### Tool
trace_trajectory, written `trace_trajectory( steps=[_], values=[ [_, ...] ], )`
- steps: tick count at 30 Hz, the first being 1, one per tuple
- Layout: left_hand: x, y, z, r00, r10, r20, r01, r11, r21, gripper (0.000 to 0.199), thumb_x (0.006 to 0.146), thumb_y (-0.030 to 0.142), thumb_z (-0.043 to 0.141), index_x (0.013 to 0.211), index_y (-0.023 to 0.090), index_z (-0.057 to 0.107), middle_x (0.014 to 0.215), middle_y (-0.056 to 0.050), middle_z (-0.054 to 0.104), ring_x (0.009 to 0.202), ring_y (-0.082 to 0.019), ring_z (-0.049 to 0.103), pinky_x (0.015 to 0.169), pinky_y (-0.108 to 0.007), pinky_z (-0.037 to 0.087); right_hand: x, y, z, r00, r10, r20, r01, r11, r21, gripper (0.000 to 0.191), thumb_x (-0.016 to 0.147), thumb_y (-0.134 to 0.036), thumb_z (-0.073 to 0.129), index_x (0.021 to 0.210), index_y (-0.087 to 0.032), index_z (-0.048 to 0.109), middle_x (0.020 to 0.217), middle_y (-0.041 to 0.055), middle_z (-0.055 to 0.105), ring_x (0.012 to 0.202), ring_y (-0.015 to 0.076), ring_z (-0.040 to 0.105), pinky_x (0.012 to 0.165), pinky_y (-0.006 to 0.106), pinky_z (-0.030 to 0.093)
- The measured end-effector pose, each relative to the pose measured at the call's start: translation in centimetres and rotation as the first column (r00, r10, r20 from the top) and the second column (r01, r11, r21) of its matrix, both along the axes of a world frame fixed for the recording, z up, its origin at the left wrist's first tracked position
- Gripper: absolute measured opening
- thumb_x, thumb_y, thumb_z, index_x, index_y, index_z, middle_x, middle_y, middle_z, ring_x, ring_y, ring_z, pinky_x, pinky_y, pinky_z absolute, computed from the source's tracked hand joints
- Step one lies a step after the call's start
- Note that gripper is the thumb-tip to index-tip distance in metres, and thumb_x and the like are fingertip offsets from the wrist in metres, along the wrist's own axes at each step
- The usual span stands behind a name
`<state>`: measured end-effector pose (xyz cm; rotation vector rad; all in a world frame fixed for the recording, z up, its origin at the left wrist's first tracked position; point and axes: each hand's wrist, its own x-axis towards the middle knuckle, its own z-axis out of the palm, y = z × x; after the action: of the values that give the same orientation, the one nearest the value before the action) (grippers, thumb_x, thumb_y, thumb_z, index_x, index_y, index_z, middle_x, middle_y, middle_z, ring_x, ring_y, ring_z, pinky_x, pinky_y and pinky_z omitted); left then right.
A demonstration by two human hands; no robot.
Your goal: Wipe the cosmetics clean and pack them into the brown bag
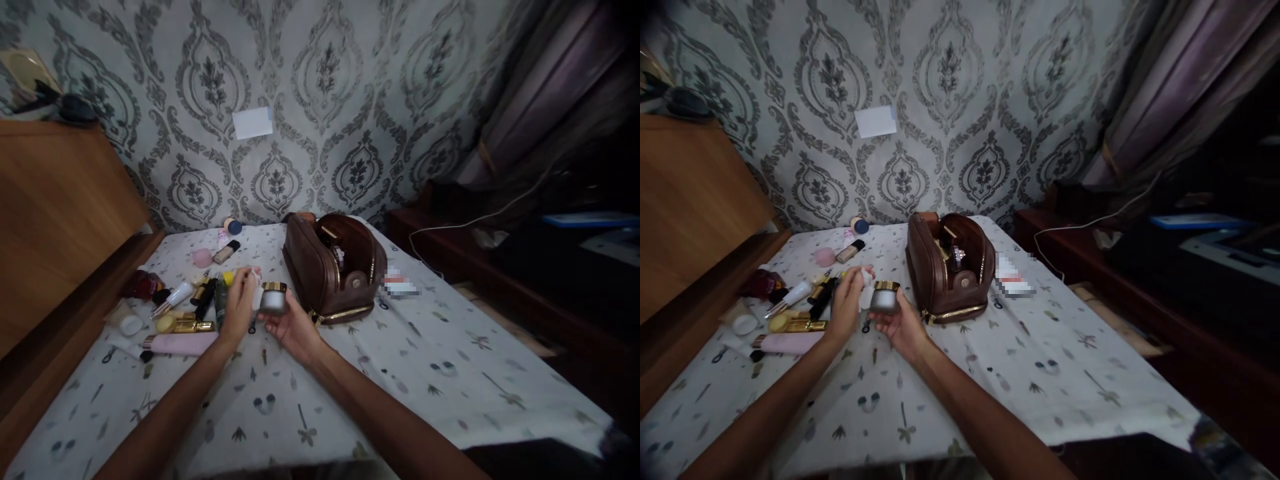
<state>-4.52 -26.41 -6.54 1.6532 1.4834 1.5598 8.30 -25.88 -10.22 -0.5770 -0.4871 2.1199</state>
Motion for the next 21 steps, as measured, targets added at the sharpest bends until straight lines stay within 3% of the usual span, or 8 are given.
trace_trajectory(
  steps=[2, 4, 6, 10, 14, 21],
  values=[
    [0.7, -0.8, -0.5, 0.982, -0.084, -0.172, 0.105, 0.987, 0.119, 0.035, 0.098, 0.043, 0.042, 0.114, 0.022, 0.064, 0.12, -0.009, 0.066, 0.116, -0.023, 0.058, 0.103, -0.039, 0.042, 0.0, 0.1, -0.5, 1.0, -0.006, 0.004, 0.006, 1.0, -0.025, 0.036, 0.096, -0.052, 0.051, 0.1, -0.018, 0.062, 0.078, 0.0033, 0.071, 0.062, 0.0135, 0.066, 0.054, 0.022, 0.048],
    [1.0, -1.3, -1.1, 0.932, -0.141, -0.335, 0.205, 0.965, 0.164, 0.034, 0.098, 0.037, 0.042, 0.113, 0.022, 0.068, 0.123, -0.01, 0.066, 0.119, -0.024, 0.056, 0.107, -0.043, 0.04, 0.0, 0.1, -0.9, 1.0, 0.0, 0.008, 0.0, 1.0, -0.025, 0.034, 0.093, -0.053, 0.056, 0.102, -0.02, 0.061, 0.079, 0.002, 0.07, 0.062, 0.0132, 0.065, 0.057, 0.024, 0.05],
    [0.9, -1.2, -1.6, 0.906, -0.156, -0.393, 0.231, 0.961, 0.153, 0.036, 0.099, 0.033, 0.04, 0.113, 0.022, 0.071, 0.123, -0.011, 0.067, 0.119, -0.024, 0.058, 0.106, -0.043, 0.041, 0.1, 0.1, -1.1, 1.0, 0.011, 0.016, -0.011, 1.0, 0.015, 0.034, 0.088, -0.051, 0.064, 0.104, -0.023, 0.06, 0.08, -0.0001, 0.069, 0.062, 0.0123, 0.064, 0.057, 0.023, 0.05],
    [-0.1, -0.8, -1.8, 0.923, -0.185, -0.337, 0.235, 0.965, 0.114, 0.038, 0.1, 0.033, 0.038, 0.117, 0.02, 0.07, 0.121, -0.011, 0.069, 0.118, -0.023, 0.06, 0.103, -0.041, 0.045, 0.1, -0.3, -0.9, 0.999, 0.023, 0.047, -0.03, 0.989, 0.142, 0.046, 0.074, -0.041, 0.082, 0.109, -0.026, 0.056, 0.086, -0.0032, 0.069, 0.065, 0.0113, 0.067, 0.053, 0.019, 0.046],
    [-0.8, -1.2, -1.3, 0.94, -0.221, -0.26, 0.252, 0.964, 0.088, 0.037, 0.1, 0.034, 0.041, 0.112, 0.019, 0.072, 0.115, -0.01, 0.072, 0.112, -0.022, 0.064, 0.101, -0.04, 0.047, 0.2, -0.5, -0.7, 0.995, 0.065, 0.079, -0.08, 0.976, 0.203, 0.059, 0.068, -0.036, 0.086, 0.116, -0.026, 0.052, 0.094, -0.0026, 0.069, 0.069, 0.0126, 0.07, 0.054, 0.019, 0.046],
    [-0.5, -1.8, -1.1, 0.985, -0.145, -0.089, 0.144, 0.989, -0.02, 0.038, 0.099, 0.041, 0.041, 0.111, 0.019, 0.071, 0.111, -0.007, 0.075, 0.105, -0.022, 0.067, 0.094, -0.034, 0.051, 0.8, -0.8, -0.4, 0.986, 0.08, 0.147, -0.126, 0.932, 0.338, 0.053, 0.071, -0.031, 0.082, 0.115, -0.025, 0.051, 0.095, -0.0023, 0.066, 0.072, 0.0116, 0.066, 0.056, 0.019, 0.048]
  ],
)
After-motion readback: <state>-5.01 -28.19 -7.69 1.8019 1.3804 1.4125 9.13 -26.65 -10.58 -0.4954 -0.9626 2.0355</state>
